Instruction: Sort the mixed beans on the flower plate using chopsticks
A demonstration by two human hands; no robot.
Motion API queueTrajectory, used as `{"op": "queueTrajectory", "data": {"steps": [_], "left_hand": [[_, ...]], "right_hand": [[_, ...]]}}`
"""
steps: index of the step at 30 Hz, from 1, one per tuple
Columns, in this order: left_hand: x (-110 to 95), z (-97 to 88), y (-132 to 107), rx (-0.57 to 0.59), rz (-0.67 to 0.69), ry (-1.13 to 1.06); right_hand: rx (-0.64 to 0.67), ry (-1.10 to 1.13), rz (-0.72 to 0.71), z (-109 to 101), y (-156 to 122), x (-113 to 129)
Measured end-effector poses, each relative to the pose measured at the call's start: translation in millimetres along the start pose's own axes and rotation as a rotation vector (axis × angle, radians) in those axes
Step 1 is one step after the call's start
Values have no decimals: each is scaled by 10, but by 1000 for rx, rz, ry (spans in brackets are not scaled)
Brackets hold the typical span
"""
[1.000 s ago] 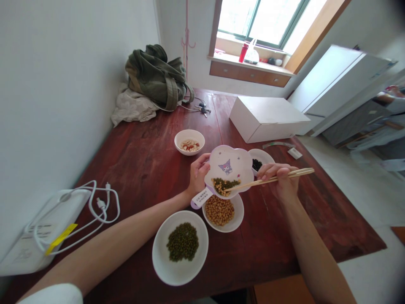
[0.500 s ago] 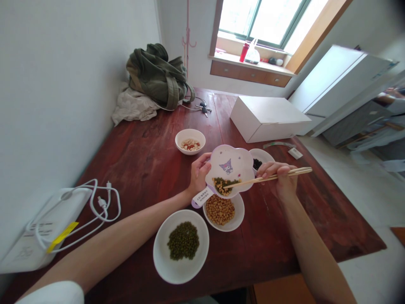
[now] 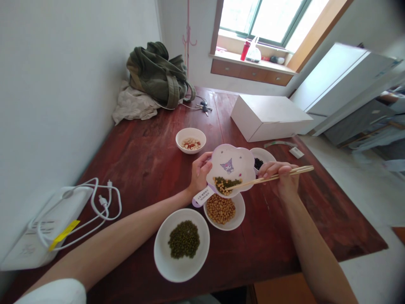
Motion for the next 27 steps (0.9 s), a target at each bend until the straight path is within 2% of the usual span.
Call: {"op": "queueTrajectory", "data": {"steps": [10, 18, 27], "left_hand": [[19, -3, -5, -20, -26, -14], [-41, 18, 10, -20, -28, 31], [12, 1, 9, -1, -10, 7]], "right_hand": [[-13, 10, 19, 18, 1, 6], [14, -5, 12, 21, 7, -5], [73, -39, 11, -9, -6, -33]]}}
Point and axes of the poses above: each hand's wrist, its own y-axis towards the middle knuckle, its own z-axis out of the palm, x = y × z, the point moved 5 cm from there along y, towards the middle knuckle, and after that the axes turned 2 degrees about -y, right-handed, at the moved point
